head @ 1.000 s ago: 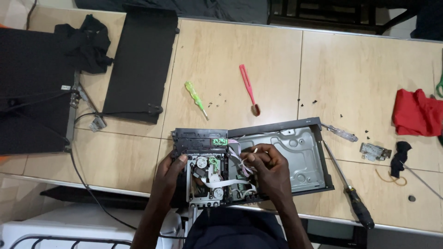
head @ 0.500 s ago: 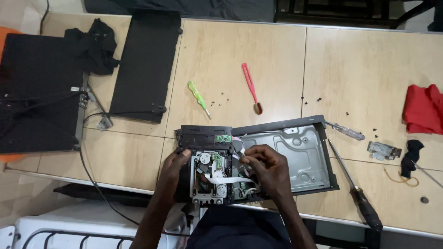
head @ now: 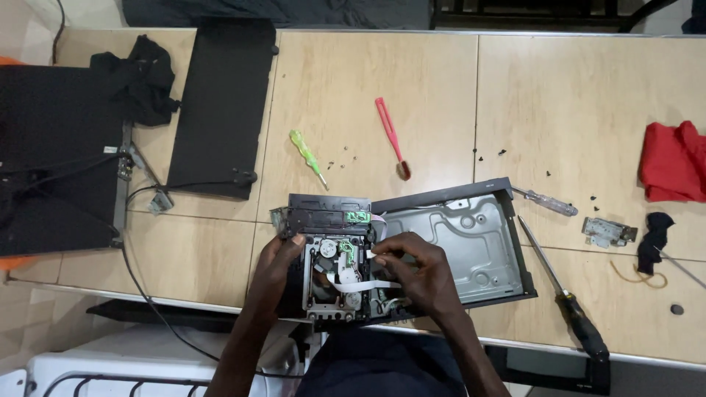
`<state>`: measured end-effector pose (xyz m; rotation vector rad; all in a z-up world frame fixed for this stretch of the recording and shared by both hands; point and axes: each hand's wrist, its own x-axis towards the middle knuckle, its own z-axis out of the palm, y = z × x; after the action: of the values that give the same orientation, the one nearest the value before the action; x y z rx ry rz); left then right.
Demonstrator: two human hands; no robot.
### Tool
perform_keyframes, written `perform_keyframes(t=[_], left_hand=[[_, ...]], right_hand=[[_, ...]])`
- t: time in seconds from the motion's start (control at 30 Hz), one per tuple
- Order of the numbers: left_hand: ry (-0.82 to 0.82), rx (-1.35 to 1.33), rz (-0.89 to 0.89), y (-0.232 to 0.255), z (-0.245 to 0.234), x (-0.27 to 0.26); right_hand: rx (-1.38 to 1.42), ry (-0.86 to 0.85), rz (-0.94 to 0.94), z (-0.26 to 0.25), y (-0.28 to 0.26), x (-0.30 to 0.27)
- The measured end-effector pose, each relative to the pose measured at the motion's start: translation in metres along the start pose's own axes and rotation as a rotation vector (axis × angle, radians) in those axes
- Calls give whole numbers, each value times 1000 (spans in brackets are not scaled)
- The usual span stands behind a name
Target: Repairing a DVD player by unscrewing the internal disc tray assembly and adjusting its components and ribbon cables.
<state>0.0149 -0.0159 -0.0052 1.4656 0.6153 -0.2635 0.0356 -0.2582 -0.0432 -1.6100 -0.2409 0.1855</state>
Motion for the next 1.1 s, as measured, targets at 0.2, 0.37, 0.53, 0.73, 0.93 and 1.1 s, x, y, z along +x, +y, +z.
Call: perform_keyframes(t=[0.2, 0.37, 0.53, 0.73, 0.93, 1.1], left_hand=[[-13, 13, -34, 18, 11, -9], [-78, 19, 71, -9, -4, 5], [-101, 36, 115, -2, 1, 3], [-150, 68, 147, 4, 3, 3], [-127, -76, 15, 20, 19, -12], [-133, 2, 92, 32, 29, -18]], right_hand=[[-120, 69, -84, 10, -8, 1], [-142, 79, -31, 14, -8, -3], [-47, 98, 96, 15, -6, -5], [-75, 111, 102, 15, -5, -7], [-113, 149, 99, 19, -2, -11], [-191, 224, 61, 21, -10, -14]])
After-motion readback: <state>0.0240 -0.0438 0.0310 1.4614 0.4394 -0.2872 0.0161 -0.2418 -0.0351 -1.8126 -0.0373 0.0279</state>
